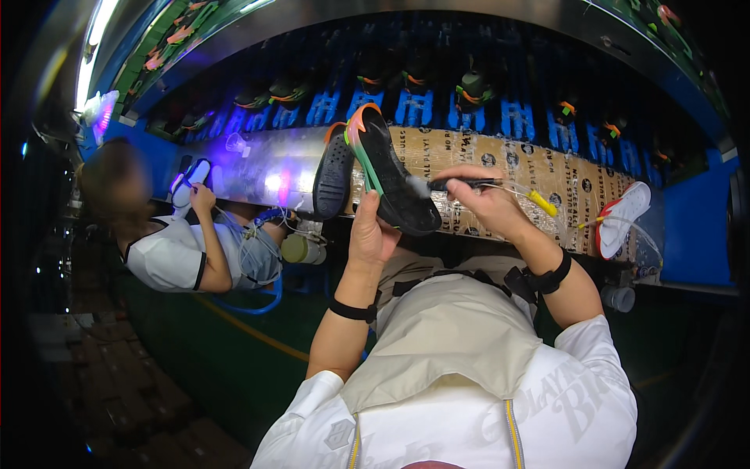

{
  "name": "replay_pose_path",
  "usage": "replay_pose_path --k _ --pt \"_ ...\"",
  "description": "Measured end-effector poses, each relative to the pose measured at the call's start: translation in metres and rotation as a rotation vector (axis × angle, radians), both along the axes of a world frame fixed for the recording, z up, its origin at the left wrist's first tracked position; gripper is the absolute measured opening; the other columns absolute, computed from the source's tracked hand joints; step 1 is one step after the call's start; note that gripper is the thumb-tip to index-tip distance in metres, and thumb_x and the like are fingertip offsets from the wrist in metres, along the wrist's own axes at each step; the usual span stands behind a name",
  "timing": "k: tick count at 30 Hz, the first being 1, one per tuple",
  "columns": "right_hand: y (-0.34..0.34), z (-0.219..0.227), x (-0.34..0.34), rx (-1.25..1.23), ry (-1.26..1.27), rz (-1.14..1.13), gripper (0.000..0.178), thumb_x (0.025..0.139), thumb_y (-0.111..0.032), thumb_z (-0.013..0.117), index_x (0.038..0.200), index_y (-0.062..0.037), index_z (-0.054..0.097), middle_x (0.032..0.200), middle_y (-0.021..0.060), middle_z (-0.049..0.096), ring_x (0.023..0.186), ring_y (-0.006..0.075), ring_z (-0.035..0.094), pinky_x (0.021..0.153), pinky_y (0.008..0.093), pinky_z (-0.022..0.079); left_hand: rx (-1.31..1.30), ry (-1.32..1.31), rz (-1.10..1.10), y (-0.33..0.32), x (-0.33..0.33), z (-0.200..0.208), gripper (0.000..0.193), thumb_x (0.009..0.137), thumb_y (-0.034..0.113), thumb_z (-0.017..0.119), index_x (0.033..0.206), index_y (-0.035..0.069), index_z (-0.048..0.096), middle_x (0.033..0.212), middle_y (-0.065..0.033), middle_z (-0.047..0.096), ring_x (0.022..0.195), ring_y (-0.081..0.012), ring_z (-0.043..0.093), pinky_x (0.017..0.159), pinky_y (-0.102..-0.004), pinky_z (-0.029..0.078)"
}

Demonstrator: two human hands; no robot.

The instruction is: The recorder uses a brush to apply glue or adhesive to the black outsoles of various shoes and then places them on a conveyor belt.

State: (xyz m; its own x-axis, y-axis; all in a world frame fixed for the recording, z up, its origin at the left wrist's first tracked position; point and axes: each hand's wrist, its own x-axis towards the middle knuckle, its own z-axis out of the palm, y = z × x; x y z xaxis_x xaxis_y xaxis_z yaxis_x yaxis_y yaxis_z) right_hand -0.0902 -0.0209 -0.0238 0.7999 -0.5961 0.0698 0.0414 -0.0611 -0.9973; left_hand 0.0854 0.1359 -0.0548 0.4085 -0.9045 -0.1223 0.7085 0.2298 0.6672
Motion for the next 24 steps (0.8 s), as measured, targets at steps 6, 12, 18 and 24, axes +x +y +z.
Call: replay_pose_path --k 6,12,18,24 --pt "0.005 -0.002 -0.003 -0.293 0.134 -0.149 0.024 0.096 -0.017 0.064 0.112 -0.0018 0.076 0.092 0.0101 0.074 0.081 0.0139 0.067 0.077 0.0309 0.055 0.011 -0.111 0.076 -0.002 0.000 0.001 0.065 0.101 0.035 0.068 0.154 0.009 0.043 0.140 -0.0090 0.062 0.130 -0.0250 0.061 0.112 -0.0461 0.050" --pt "0.012 0.007 -0.009 -0.217 0.285 -0.137 0.023 0.096 -0.017 0.065 0.109 -0.0015 0.075 0.083 0.0076 0.071 0.073 0.0125 0.065 0.070 0.0302 0.053 -0.023 -0.195 0.112 -0.003 0.001 0.005 0.071 0.101 0.023 0.068 0.161 0.009 0.032 0.144 -0.0076 0.057 0.129 -0.0224 0.060 0.113 -0.0430 0.049" --pt "0.008 -0.003 -0.012 -0.144 0.300 -0.067 0.023 0.093 -0.020 0.067 0.106 -0.0037 0.075 0.084 0.0130 0.072 0.074 0.0189 0.067 0.072 0.0325 0.053 -0.031 -0.292 0.137 -0.004 0.004 -0.003 0.075 0.101 0.019 0.068 0.163 0.009 0.028 0.146 -0.0073 0.055 0.132 -0.0216 0.057 0.114 -0.0418 0.048" --pt "0.002 0.003 -0.017 -0.105 0.189 -0.085 0.023 0.098 -0.015 0.061 0.110 -0.0006 0.075 0.084 0.0067 0.070 0.077 0.0124 0.065 0.073 0.0295 0.052 0.005 -0.299 0.152 -0.004 0.003 -0.006 0.071 0.102 0.032 0.066 0.161 0.007 0.033 0.147 -0.0100 0.056 0.132 -0.0246 0.058 0.113 -0.0434 0.049"
